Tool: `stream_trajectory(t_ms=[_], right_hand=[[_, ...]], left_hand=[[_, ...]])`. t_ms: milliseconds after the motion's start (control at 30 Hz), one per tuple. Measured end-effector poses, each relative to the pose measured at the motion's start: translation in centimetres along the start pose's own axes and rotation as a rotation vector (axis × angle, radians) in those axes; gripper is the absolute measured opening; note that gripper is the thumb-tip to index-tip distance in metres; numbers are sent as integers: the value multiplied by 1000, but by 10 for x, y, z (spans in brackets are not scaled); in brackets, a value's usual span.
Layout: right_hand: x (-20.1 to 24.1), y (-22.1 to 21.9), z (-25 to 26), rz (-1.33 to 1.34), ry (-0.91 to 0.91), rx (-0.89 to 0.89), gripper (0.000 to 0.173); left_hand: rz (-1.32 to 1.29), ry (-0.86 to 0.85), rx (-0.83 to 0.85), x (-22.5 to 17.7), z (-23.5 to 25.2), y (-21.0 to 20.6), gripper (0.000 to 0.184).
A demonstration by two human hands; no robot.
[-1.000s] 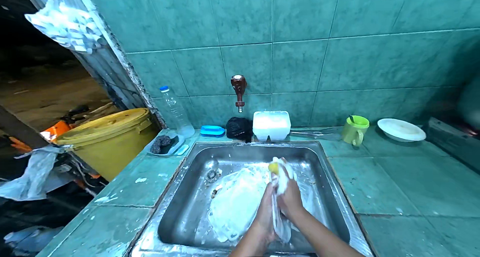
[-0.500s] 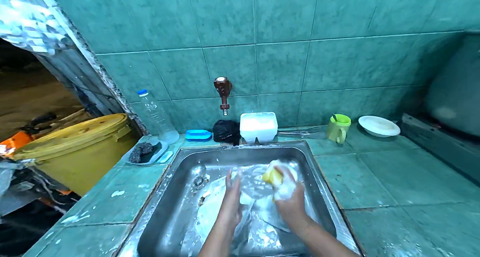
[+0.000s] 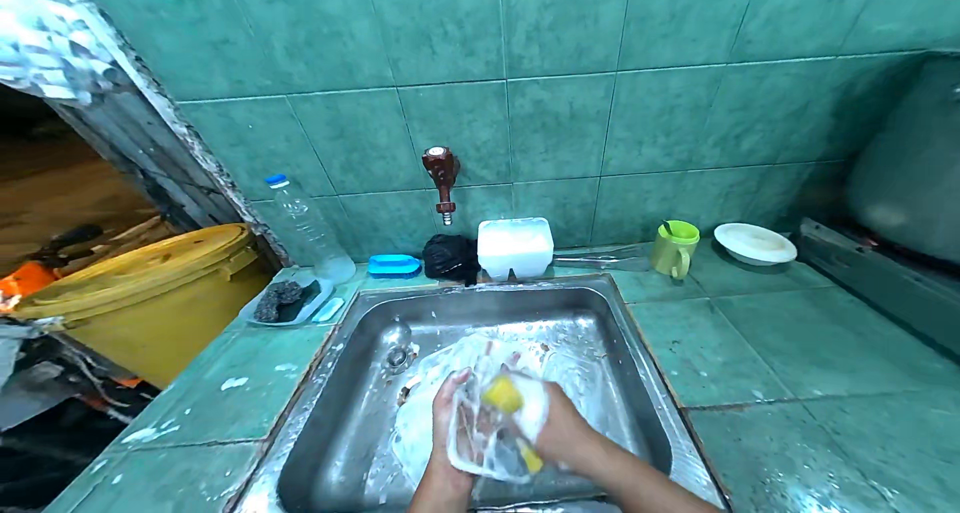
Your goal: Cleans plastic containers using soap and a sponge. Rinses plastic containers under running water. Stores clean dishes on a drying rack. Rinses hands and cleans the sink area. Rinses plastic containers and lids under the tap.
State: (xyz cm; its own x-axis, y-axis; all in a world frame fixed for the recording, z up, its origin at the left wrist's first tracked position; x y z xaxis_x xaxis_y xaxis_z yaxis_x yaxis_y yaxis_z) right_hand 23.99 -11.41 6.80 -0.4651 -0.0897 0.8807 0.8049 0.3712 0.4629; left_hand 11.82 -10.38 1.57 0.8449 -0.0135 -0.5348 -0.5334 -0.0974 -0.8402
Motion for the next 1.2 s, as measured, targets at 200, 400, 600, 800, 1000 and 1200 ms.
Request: stream_trajectory(t_ms=[200, 400, 600, 800, 1000, 1200], right_hand=[[-24, -18, 23, -141, -239, -211, 59], [-36, -21, 31, -171, -245, -204, 65], [-61, 4, 73, -169, -379, -229, 71], [-97, 36, 97, -297, -419, -209, 55], [-163, 55, 89, -622, -683, -56, 81], [-162, 55, 85, -700, -709, -6, 88]], left_hand=[[128, -18, 20, 27, -3, -27, 45], [218, 162, -9, 34, -4, -15, 39], [778, 282, -17, 13, -4, -7, 38], [1368, 175, 235, -35, 22, -8, 49], [2228, 409, 230, -19, 48, 24, 86], [2299, 294, 427, 41, 47, 7, 87]])
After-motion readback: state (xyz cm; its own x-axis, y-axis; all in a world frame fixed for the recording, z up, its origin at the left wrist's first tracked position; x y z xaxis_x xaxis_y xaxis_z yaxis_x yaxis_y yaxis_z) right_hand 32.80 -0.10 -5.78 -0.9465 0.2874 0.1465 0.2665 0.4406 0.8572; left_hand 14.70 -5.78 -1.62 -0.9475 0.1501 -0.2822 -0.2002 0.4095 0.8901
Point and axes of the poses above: each hand's wrist, its own z-axis towards the middle knuckle, its own y-axis out of the back of the hand, x = y × z, the point moved 6 cm from there along z, towards the middle knuckle, and after that the axes turned 7 degrees about -y, right-handed, at the moved point
